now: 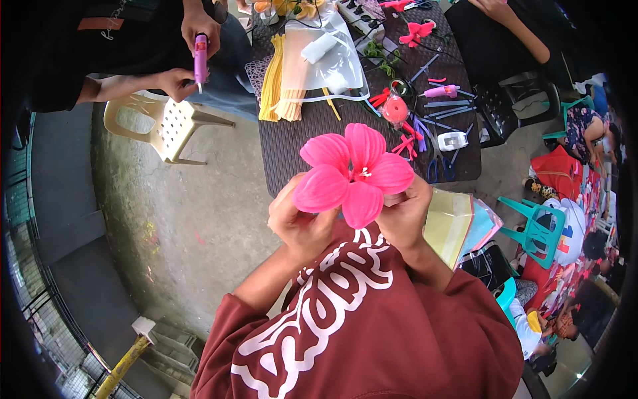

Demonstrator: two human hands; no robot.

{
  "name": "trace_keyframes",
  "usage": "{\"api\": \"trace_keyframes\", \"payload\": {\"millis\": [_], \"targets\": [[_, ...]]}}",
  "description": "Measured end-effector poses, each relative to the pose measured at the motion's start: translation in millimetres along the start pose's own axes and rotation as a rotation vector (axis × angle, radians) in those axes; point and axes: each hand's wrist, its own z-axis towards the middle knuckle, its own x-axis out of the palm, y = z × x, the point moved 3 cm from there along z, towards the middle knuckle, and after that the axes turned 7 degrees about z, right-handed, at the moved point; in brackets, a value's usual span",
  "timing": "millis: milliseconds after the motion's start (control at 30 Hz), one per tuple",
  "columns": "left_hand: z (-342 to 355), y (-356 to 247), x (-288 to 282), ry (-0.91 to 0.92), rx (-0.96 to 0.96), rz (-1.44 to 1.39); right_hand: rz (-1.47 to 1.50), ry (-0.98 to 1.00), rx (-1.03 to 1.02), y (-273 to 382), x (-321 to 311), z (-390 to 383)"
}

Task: The person assembles pink petals into a flower shape using a glue gun to secure them.

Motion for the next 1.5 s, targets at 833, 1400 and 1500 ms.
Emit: {"api": "trace_keyframes", "payload": {"millis": [833,1400,1500], "targets": [[18.4,2.9,4.0,0.209,-0.327,-0.233,-0.123,0.050,-0.069,13.1,-3.3,10.6],[28.5,-0.3,2.7,0.265,-0.440,-0.221,-0.150,0.024,0.043,0.8,-4.2,10.8],[26.8,-1.0,4.5,0.263,-0.418,-0.259,-0.117,-0.057,0.048,2.0,-3.7,9.5]]}}
